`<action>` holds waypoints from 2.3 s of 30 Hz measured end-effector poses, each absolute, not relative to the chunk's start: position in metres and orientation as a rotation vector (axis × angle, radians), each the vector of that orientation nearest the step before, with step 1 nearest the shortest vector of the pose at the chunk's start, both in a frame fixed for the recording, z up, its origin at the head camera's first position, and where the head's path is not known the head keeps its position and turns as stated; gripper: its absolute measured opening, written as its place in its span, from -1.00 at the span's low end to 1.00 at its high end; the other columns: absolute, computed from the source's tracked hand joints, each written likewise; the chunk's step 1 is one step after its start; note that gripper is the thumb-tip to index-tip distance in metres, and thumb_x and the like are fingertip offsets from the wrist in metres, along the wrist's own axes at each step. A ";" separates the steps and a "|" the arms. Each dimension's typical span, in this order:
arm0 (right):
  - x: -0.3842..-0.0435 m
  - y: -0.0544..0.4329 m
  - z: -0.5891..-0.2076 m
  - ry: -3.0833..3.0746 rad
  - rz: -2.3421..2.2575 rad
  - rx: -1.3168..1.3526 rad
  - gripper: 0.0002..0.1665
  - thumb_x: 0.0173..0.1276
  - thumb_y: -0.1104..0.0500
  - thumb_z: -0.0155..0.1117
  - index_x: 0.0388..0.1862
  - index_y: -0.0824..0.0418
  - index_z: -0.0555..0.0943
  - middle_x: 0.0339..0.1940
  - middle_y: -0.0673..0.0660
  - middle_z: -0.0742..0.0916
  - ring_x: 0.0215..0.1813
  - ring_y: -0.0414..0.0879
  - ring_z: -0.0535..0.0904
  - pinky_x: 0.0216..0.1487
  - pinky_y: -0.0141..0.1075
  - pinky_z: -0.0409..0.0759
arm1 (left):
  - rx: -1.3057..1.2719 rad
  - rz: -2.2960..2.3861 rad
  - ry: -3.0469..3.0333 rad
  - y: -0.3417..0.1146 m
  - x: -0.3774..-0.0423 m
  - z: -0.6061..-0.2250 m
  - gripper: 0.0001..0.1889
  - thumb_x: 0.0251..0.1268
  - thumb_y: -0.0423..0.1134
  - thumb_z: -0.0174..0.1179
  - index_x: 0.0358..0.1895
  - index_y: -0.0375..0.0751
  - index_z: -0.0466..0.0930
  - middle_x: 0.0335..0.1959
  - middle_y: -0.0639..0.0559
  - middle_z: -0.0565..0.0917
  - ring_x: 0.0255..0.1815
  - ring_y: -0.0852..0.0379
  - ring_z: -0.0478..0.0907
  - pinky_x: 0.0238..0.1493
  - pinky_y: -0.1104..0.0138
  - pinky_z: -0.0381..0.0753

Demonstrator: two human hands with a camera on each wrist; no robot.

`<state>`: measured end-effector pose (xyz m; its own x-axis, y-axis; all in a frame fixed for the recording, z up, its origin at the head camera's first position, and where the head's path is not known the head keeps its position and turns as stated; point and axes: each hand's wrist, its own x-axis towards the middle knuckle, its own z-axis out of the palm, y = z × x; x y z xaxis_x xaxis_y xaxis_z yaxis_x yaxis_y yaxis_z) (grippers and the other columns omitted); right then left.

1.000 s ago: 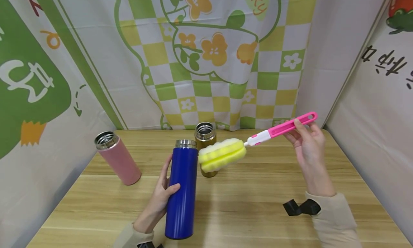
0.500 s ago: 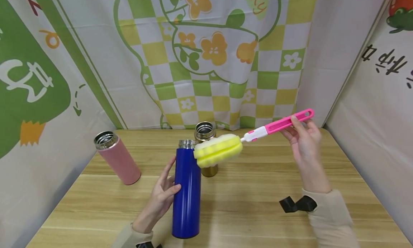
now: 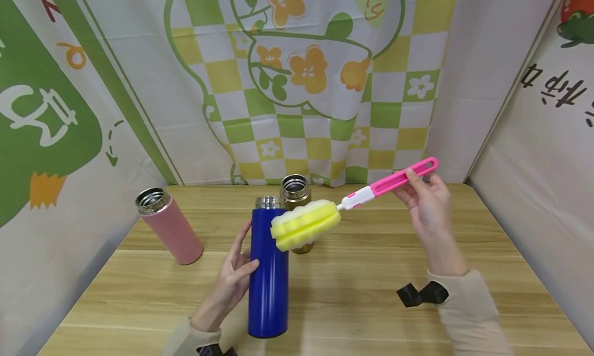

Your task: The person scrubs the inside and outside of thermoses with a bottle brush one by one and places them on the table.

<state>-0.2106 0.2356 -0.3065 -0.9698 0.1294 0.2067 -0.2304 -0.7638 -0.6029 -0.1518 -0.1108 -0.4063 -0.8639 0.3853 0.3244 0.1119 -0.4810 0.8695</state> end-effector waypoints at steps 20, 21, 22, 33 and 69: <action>-0.202 0.220 -0.333 -1.450 2.774 0.426 -0.80 0.25 0.46 -0.01 -0.17 0.31 0.46 -0.39 0.21 0.66 -0.32 -0.01 0.64 -0.21 -0.26 0.55 | 0.601 2.553 1.573 -0.111 -0.157 -0.394 -0.20 0.15 -0.54 -0.06 0.39 -0.05 -0.27 0.11 -0.27 0.26 0.05 0.04 0.42 0.02 0.22 0.43; -0.202 0.220 -0.334 -1.506 2.752 0.437 -0.79 0.25 0.45 -0.01 -0.16 0.30 0.46 -0.38 0.21 0.66 -0.31 -0.03 0.63 -0.21 -0.26 0.55 | 0.604 2.555 1.574 -0.111 -0.157 -0.394 -0.20 0.15 -0.54 -0.05 0.39 -0.06 -0.27 0.10 -0.27 0.27 0.04 0.04 0.43 0.01 0.22 0.43; -0.202 0.220 -0.335 -1.547 2.733 0.458 -0.79 0.26 0.44 -0.02 -0.15 0.29 0.46 -0.38 0.20 0.66 -0.31 -0.04 0.63 -0.21 -0.27 0.55 | 0.606 2.559 1.572 -0.111 -0.157 -0.394 -0.20 0.15 -0.54 -0.05 0.39 -0.06 -0.26 0.10 -0.27 0.27 0.04 0.04 0.43 0.01 0.22 0.43; -0.205 0.216 -0.335 -1.635 2.674 0.515 -0.74 0.27 0.45 -0.03 -0.10 0.26 0.45 -0.37 0.19 0.66 -0.31 -0.06 0.63 -0.23 -0.28 0.56 | 0.653 2.525 1.558 -0.111 -0.159 -0.398 -0.18 0.13 -0.55 -0.02 0.39 -0.08 -0.27 0.08 -0.15 0.33 0.04 0.06 0.42 -0.01 0.23 0.44; -0.217 0.235 -0.283 -1.063 2.594 0.302 -0.79 0.09 0.49 0.16 -0.26 0.45 0.43 -0.45 0.34 0.66 -0.36 0.08 0.64 -0.34 -0.20 0.58 | 0.727 2.385 1.595 -0.120 -0.155 -0.407 -0.17 0.13 -0.51 0.03 0.39 -0.04 -0.24 0.13 -0.14 0.29 0.05 0.01 0.39 -0.03 0.15 0.42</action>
